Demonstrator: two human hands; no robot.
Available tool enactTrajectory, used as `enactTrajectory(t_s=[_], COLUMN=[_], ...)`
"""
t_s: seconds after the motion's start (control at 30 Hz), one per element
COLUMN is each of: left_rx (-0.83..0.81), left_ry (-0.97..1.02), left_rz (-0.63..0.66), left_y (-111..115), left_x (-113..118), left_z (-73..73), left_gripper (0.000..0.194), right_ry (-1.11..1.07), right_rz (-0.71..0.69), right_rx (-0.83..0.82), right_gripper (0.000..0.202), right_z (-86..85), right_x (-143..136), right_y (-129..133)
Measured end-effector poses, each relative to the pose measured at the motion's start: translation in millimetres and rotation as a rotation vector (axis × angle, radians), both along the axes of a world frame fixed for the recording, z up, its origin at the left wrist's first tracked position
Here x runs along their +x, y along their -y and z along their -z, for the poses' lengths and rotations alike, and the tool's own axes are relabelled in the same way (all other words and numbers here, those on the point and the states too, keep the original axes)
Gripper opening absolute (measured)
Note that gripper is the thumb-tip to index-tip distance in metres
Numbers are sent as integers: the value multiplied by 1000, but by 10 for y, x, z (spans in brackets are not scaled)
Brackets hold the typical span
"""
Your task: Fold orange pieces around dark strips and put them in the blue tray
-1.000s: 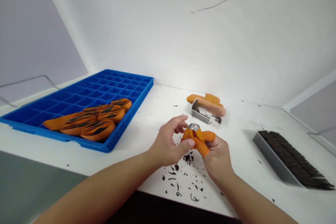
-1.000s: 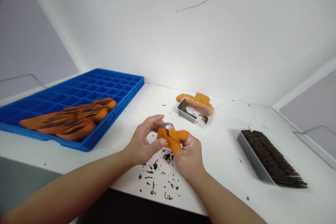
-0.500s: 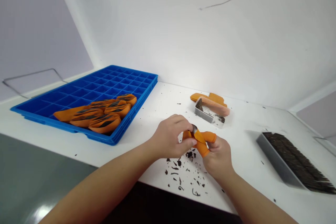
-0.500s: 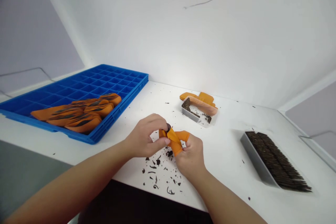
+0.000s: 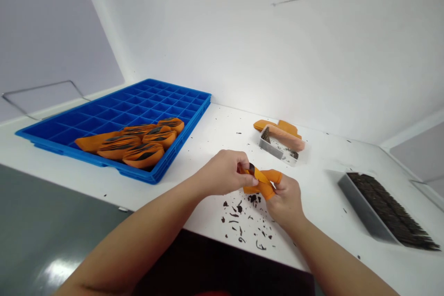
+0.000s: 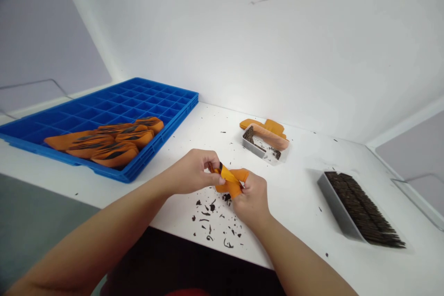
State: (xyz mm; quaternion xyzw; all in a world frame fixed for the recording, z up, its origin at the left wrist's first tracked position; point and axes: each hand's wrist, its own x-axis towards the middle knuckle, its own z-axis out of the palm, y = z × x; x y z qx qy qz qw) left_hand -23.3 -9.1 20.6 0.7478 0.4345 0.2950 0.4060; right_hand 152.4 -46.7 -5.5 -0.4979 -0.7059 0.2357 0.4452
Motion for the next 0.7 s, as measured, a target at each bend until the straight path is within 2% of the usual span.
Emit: enactTrajectory(t_s=[0.1,0.17,0.27,0.37,0.47,0.6,0.7], left_rx=[-117,-131,-30,55,49,113,89], left_ry=[114,137,96,79,109,164,214], left_rz=[93,123,162,231,222,190,133], left_y=[-35,-36,-19,-3,11,16,-3], left_x=[-36,-41,-32,-18,1,9,-14], left_z=[47,51,24,3,11,28,40], left_gripper=[26,28,21,10,9,10,9], right_ry=[-34,-73,-190,-377,-512,-508,-482], right_rz=[2,35,99,91,-17,-187,-134], right_rx=[-30,-25,-29,-101,-131,-49,106], right_gripper=[13,13,17,22,23,25,35], right_z=[28,48,69,85,111,146,116], right_x=[21,37,43,37,49,103,184], right_y=[6,-6,-35,-54,-50,-38,-99])
